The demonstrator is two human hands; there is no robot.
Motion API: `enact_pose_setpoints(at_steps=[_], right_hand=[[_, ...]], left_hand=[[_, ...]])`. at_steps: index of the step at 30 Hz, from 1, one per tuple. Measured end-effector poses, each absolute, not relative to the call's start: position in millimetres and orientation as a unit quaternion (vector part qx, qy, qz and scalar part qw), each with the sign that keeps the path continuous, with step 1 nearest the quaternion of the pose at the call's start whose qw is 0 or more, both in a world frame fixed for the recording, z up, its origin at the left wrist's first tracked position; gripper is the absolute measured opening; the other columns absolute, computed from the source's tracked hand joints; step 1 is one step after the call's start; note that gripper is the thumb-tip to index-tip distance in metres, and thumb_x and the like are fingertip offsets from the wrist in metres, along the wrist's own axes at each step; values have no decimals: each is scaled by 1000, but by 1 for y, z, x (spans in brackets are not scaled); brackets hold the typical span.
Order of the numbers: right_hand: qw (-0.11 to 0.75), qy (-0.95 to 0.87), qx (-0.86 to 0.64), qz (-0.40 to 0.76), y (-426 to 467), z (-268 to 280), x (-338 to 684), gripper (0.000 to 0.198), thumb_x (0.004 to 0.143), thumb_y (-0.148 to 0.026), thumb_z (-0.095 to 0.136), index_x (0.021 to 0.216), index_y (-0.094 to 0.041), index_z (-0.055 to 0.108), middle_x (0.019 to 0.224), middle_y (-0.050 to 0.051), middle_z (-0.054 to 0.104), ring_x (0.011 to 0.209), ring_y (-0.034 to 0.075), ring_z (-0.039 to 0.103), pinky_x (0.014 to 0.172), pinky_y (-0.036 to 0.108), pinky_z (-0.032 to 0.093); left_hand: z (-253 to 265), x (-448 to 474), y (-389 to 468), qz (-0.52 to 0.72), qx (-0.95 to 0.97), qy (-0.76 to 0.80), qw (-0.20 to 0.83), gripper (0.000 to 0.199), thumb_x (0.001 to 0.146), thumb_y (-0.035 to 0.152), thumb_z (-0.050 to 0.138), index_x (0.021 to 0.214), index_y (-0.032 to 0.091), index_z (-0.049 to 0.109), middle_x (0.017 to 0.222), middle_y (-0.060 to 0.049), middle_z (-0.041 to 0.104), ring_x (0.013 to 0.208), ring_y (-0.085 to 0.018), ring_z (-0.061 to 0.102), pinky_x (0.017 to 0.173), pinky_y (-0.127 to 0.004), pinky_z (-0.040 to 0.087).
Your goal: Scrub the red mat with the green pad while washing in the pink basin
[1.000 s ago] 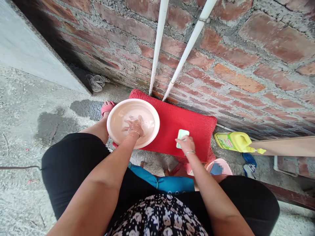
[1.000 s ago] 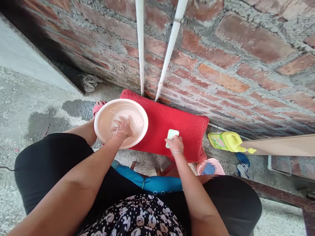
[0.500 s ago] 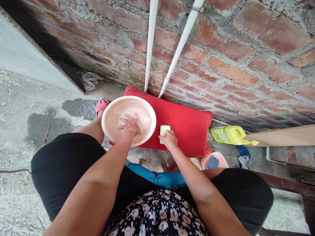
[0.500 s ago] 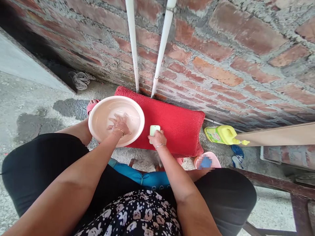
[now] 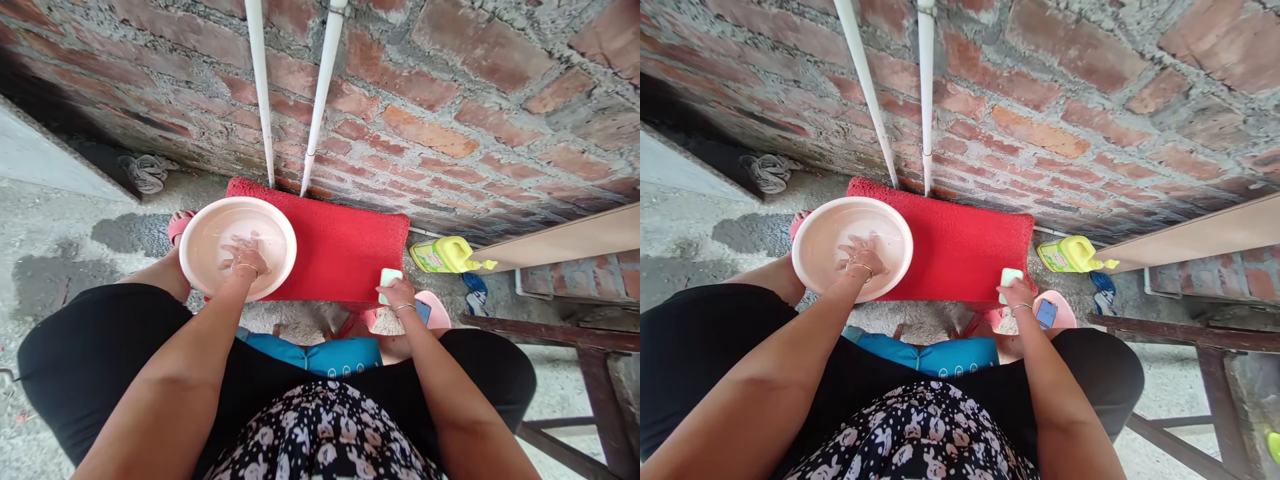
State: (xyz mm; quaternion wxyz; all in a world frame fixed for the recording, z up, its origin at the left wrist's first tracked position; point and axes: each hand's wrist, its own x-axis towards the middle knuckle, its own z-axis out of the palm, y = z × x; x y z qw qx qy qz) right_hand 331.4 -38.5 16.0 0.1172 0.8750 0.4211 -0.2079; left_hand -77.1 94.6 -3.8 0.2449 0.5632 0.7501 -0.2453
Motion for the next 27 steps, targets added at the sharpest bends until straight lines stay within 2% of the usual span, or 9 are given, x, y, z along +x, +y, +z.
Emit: enact_pose_setpoints(at_steps=[5, 11, 15, 21, 24, 27], right_hand=[[141, 477, 824, -272, -45, 2, 297, 26, 77, -47, 73, 90, -24, 67, 105, 0, 58, 79, 14, 60, 69, 25, 41], [235, 377, 870, -215, -53, 22, 358, 26, 81, -38, 68, 99, -19, 68, 109, 9, 60, 91, 22, 65, 75, 31, 45], [195, 409, 865, -218, -36, 25, 325, 29, 83, -46, 68, 98, -21, 68, 112, 8, 58, 91, 20, 65, 74, 29, 44], [115, 570, 756, -300, -4, 9, 176, 30, 77, -49, 74, 95, -26, 67, 107, 1, 56, 85, 15, 61, 69, 25, 39], [119, 637, 692, -318, 9, 7, 123, 28, 78, -46, 73, 98, -27, 67, 112, 1, 56, 90, 17, 61, 72, 27, 40], [139, 673, 656, -311, 16, 7, 113, 27, 78, -40, 73, 100, -26, 67, 115, 4, 56, 99, 20, 60, 77, 28, 40]], left_hand=[[-7, -80, 93, -241, 572, 748, 236, 134, 61, 55, 81, 165, 31, 0, 170, -24, -2, 148, -61, 9, 93, -79, 44], [0, -76, 93, -238, 568, 749, 243, 127, 67, 48, 80, 165, 31, 1, 170, -25, -4, 149, -60, 7, 95, -77, 43], [1, -74, 94, -238, 561, 753, 248, 128, 66, 47, 81, 165, 33, 1, 170, -24, -2, 149, -60, 8, 94, -79, 43], [-1, -76, 93, -228, 565, 751, 255, 130, 64, 46, 83, 165, 32, 2, 170, -26, -3, 148, -62, 7, 93, -80, 42], [-3, -77, 93, -228, 566, 749, 258, 129, 64, 45, 83, 165, 31, 3, 170, -25, -3, 147, -63, 6, 93, -80, 42], [-5, -78, 93, -234, 567, 747, 257, 129, 64, 45, 83, 165, 32, 4, 170, -25, -3, 147, -63, 6, 92, -81, 42]])
